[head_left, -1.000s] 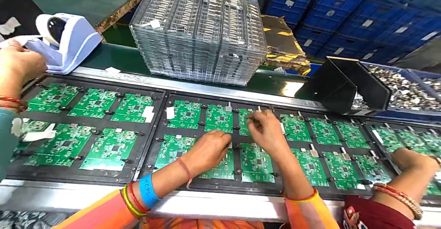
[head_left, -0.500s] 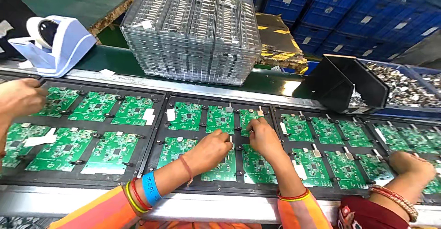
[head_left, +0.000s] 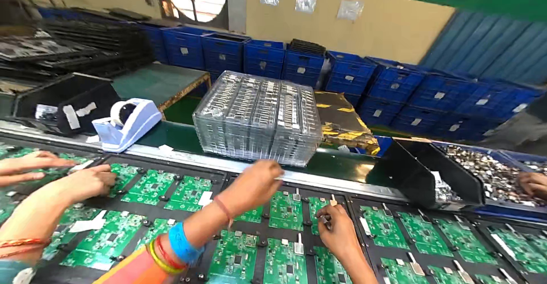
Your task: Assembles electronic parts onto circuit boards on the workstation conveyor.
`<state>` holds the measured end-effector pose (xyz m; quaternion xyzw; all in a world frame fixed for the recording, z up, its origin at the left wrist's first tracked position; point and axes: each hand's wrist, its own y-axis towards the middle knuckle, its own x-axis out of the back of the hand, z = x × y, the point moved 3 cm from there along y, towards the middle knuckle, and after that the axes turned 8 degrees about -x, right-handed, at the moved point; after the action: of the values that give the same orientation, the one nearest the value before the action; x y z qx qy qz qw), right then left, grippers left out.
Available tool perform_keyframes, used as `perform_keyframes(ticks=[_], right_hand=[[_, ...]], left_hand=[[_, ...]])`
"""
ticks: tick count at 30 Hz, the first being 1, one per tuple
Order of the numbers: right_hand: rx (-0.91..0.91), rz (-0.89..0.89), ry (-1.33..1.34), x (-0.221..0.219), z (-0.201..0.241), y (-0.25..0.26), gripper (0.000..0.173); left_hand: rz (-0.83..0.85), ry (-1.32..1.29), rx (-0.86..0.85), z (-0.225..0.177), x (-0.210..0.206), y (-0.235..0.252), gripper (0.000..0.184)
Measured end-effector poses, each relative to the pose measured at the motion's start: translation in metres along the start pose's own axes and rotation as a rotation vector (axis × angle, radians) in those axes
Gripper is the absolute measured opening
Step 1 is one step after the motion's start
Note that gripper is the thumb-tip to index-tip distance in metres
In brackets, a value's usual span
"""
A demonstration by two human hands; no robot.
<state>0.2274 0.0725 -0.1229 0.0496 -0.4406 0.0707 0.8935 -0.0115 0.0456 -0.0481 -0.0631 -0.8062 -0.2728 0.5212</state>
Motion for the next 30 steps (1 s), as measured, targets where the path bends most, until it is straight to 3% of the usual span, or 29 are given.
perform_keyframes(ticks=[2,6,11,17,20,26,30], right_hand=[[0.017,-0.027,0.032,-0.003,-0.001,0.0,0.02],[0.088,-0.043,0.113,-0.01,-0.003,-0.001,0.033],[0.113,-0.041,0.123,-0.011,-0.005,-0.003,0.034],[0.13,-0.032,0.128,-0.009,-0.002,-0.008,0.033],[0.129,-0.022,0.11,-0.011,-0.002,-0.008,0.034],[0.093,-0.019,0.078,-0.009,-0.001,-0.01,0.027],[0.128,-0.017,0.057,-0.006,-0.005,-0.008,0.028]], left_hand=[[-0.153,0.116,0.013,0.026,0.037,0.023,0.025],[-0.094,0.208,0.205,0.072,0.083,0.07,0.031],[0.025,0.279,0.285,0.115,0.089,0.123,0.03],[0.106,0.249,0.267,0.151,0.078,0.183,0.051],[0.165,0.307,0.224,0.152,0.057,0.193,0.053],[0.073,0.284,0.184,0.13,0.05,0.168,0.055],[0.006,0.244,0.298,0.101,0.05,0.148,0.064]])
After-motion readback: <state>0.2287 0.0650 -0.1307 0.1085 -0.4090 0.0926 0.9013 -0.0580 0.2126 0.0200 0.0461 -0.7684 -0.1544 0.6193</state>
